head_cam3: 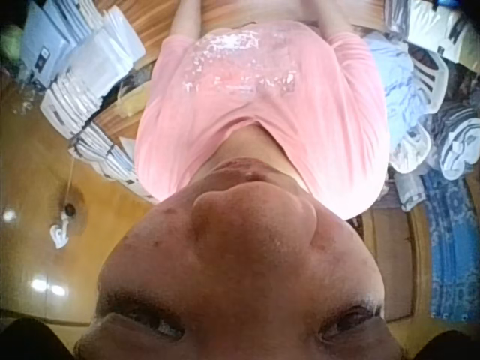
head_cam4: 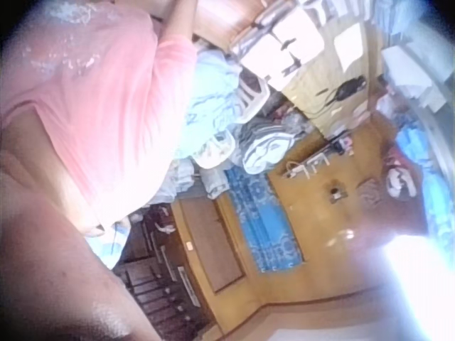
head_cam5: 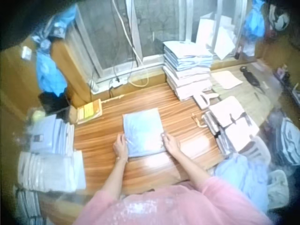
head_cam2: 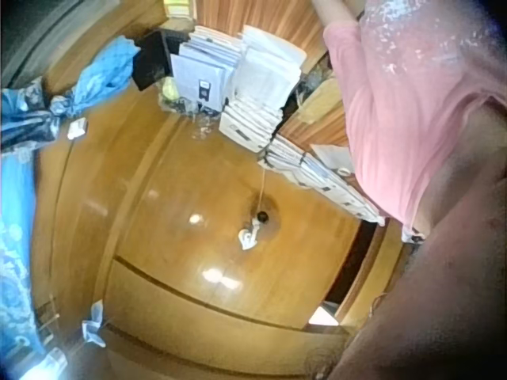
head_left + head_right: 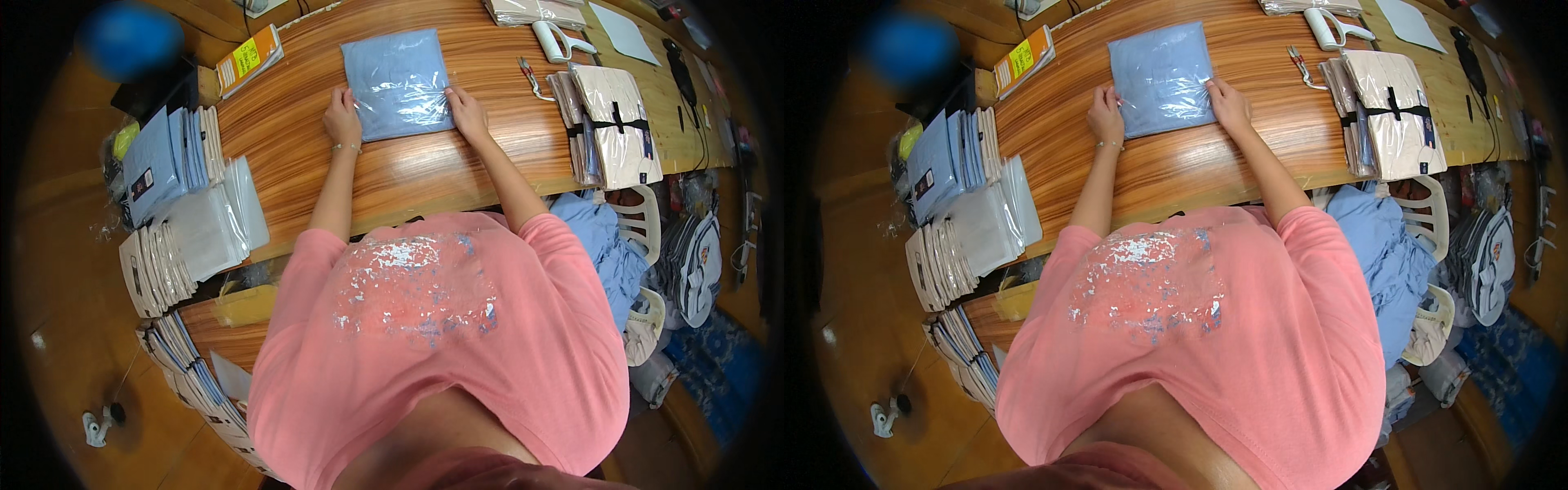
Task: The person picks up a shirt, spreads it on a table, and folds it using a template board. The person then places the folded shirt into a plastic bag, seals the bag, and moves it to a stack of finished items.
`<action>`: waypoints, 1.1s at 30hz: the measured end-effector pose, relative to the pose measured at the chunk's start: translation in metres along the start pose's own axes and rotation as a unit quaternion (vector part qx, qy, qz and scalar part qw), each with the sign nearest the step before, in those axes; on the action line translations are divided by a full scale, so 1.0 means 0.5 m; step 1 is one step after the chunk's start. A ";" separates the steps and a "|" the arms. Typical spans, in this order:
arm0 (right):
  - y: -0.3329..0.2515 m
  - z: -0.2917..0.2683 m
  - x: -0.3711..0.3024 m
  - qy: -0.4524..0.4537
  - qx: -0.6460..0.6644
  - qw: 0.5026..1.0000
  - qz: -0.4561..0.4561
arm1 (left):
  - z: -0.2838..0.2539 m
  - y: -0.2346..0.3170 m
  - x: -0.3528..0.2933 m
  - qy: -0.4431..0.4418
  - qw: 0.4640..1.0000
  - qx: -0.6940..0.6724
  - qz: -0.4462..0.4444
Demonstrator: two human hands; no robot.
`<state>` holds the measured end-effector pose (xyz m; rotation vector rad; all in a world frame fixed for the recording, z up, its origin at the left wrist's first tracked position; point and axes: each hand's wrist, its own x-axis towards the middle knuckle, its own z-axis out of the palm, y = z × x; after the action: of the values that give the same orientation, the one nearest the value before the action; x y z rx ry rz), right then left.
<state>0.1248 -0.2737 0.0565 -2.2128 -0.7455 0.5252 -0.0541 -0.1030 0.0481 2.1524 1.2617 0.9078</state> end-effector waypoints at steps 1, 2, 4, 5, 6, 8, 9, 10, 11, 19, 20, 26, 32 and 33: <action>-0.005 0.001 -0.001 0.004 0.005 1.000 0.006 | 0.003 -0.006 0.002 0.003 1.000 -0.013 -0.004; -0.011 0.003 -0.003 0.008 0.010 1.000 0.013 | 0.005 -0.013 0.003 0.005 1.000 -0.025 -0.007; -0.006 0.005 0.000 0.027 0.018 0.999 0.018 | 0.008 -0.010 0.005 0.004 0.999 -0.040 -0.012; 0.004 0.012 0.004 0.042 0.022 0.999 0.015 | 0.008 -0.008 0.003 0.002 0.999 -0.039 -0.014; 0.004 0.014 0.008 0.056 0.026 0.998 0.012 | 0.007 -0.008 0.003 0.001 0.999 -0.038 -0.015; 0.006 0.011 0.019 0.035 0.007 0.999 0.026 | 0.006 -0.006 0.003 0.001 0.999 -0.040 -0.014; 0.008 0.010 0.023 0.025 -0.003 0.999 0.033 | 0.007 -0.005 0.002 0.001 0.999 -0.042 -0.014; 0.007 0.010 0.030 0.020 -0.016 0.999 0.047 | 0.007 -0.004 0.003 -0.008 0.999 -0.034 -0.009; 0.004 0.009 0.038 0.015 -0.028 0.998 0.061 | 0.006 -0.003 0.005 -0.017 0.999 -0.026 -0.004; -0.024 0.034 0.029 0.106 -0.185 0.976 -0.047 | 0.012 -0.002 0.013 0.012 0.999 0.035 0.035; -0.015 0.032 0.023 0.130 -0.190 0.969 -0.095 | 0.010 -0.003 0.014 -0.028 0.999 0.030 0.011; 0.010 0.025 0.007 0.165 -0.223 0.950 -0.142 | -0.025 -0.032 -0.030 -0.108 0.979 0.168 0.042; 0.040 0.040 -0.006 0.184 -0.256 0.935 -0.163 | -0.035 -0.048 -0.060 -0.188 0.948 0.256 0.005; 0.051 0.038 -0.016 0.125 -0.279 0.942 -0.139 | -0.038 -0.042 -0.062 -0.208 0.940 0.270 -0.007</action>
<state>0.1170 -0.2837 0.0260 -2.5518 -1.1492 -0.1322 -0.0910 -0.1196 0.0371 2.5546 1.4056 0.0640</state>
